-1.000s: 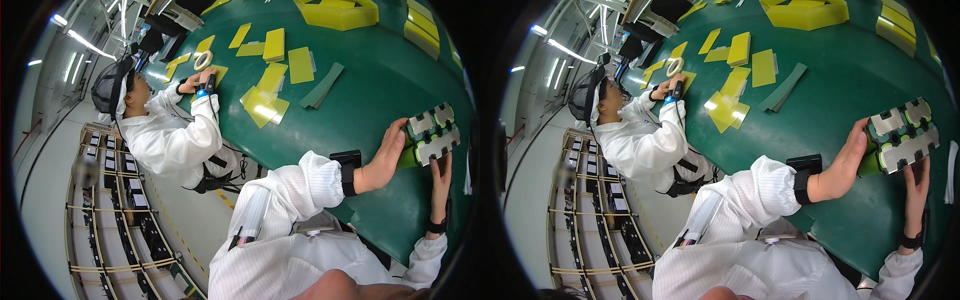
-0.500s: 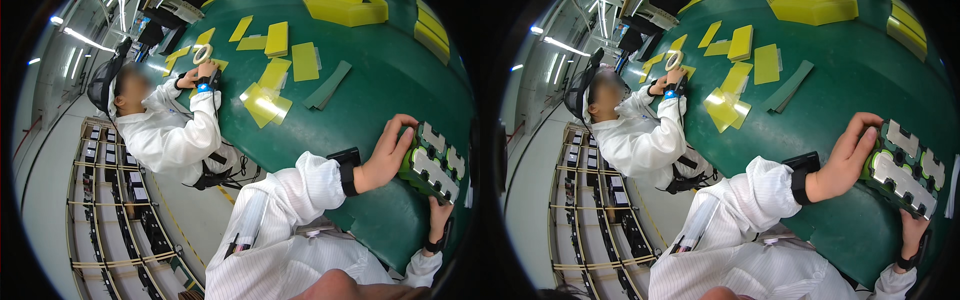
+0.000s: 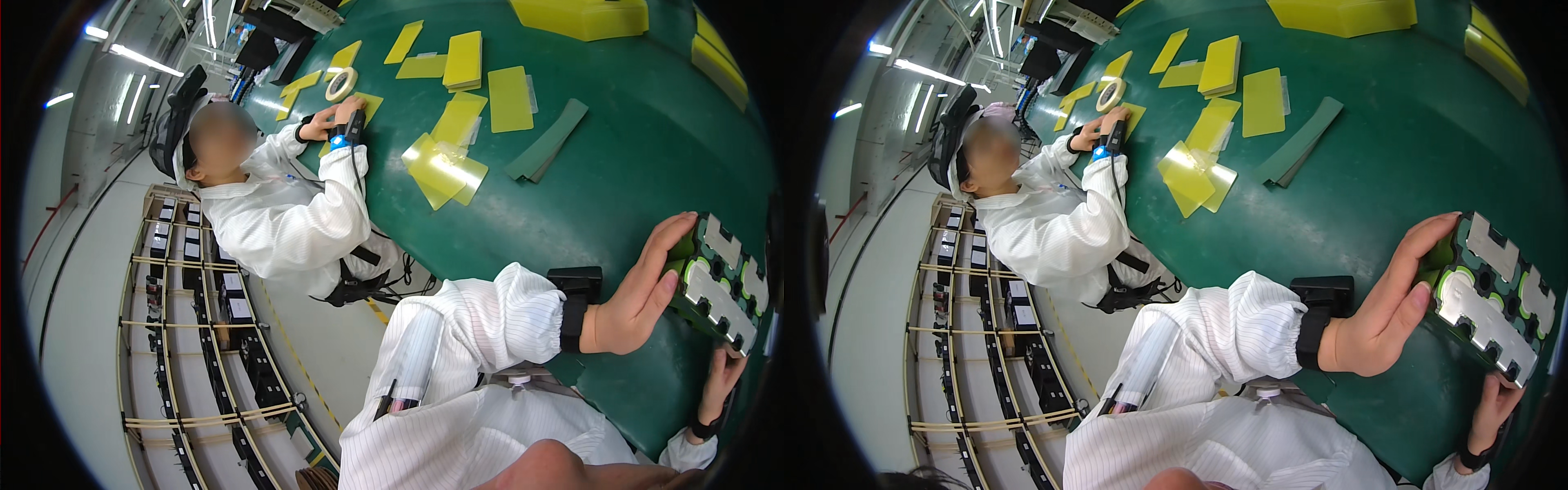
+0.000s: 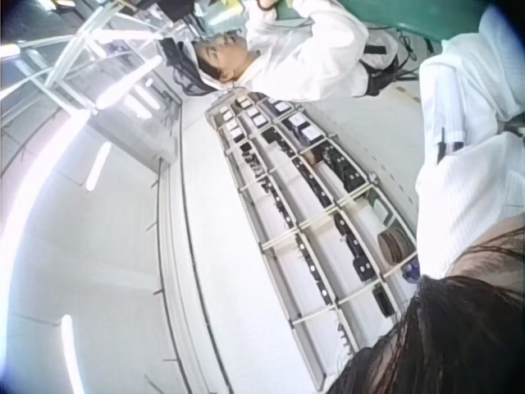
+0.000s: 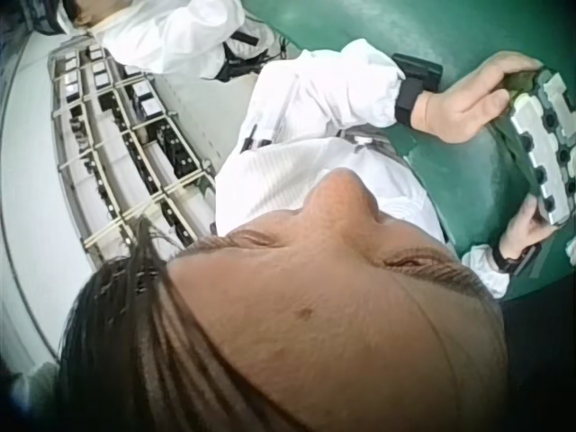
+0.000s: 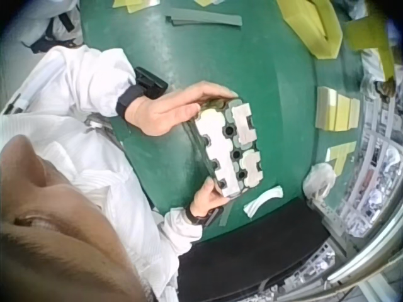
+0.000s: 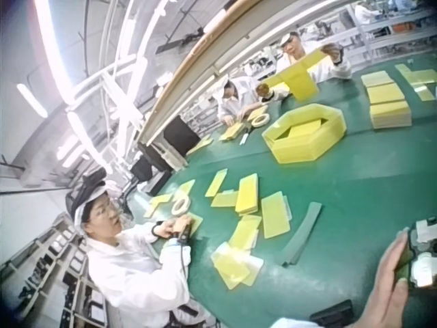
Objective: The recorder is applying tape and connecting battery cells into a pack in a manufacturing environment.
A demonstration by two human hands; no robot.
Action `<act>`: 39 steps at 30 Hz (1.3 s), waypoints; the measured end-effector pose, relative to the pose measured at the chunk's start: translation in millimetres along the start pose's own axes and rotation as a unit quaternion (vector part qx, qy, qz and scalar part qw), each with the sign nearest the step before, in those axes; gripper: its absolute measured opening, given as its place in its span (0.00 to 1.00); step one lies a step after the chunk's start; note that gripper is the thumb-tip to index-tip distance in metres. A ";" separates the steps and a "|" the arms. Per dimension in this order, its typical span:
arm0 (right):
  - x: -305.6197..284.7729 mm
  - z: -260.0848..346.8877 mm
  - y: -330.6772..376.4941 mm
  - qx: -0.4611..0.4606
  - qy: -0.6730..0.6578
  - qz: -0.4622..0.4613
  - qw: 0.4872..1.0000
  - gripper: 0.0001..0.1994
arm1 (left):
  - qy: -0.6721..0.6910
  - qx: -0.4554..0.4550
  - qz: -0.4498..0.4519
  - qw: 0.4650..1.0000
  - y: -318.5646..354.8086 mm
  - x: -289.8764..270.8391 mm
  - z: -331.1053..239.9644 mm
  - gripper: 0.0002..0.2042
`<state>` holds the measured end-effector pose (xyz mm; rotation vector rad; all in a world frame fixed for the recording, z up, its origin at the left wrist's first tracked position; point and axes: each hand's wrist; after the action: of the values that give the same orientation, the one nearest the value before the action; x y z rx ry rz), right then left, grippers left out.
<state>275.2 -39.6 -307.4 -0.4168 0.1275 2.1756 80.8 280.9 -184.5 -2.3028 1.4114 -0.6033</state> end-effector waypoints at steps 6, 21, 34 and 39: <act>5.2 8.1 -0.4 -0.054 -0.041 0.024 0.997 0.16 | 0.002 0.007 0.015 1.000 1.5 0.8 1.3 0.29; -9.8 -37.0 -10.8 0.000 0.020 0.039 0.999 0.31 | -0.021 0.025 0.024 0.999 -1.5 -1.6 0.0 0.29; 44.7 48.0 -28.8 -0.076 -0.034 -0.023 0.996 0.36 | -0.113 0.062 0.178 0.976 -8.3 -36.9 -10.5 0.43; 43.9 47.3 -28.3 -0.107 -0.009 -0.050 0.993 0.32 | -0.141 0.017 0.186 0.972 -7.8 -34.8 -6.2 0.50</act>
<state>262.0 22.2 -276.4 -0.5130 -0.1349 2.1013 69.1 315.0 -181.0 -1.9285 1.6132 -0.1770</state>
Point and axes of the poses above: each hand's wrist, its own y-axis away from the middle knuckle, its own x-axis out of the palm, z = x × y, and after that the axes turned 6 degrees about y, right-handed
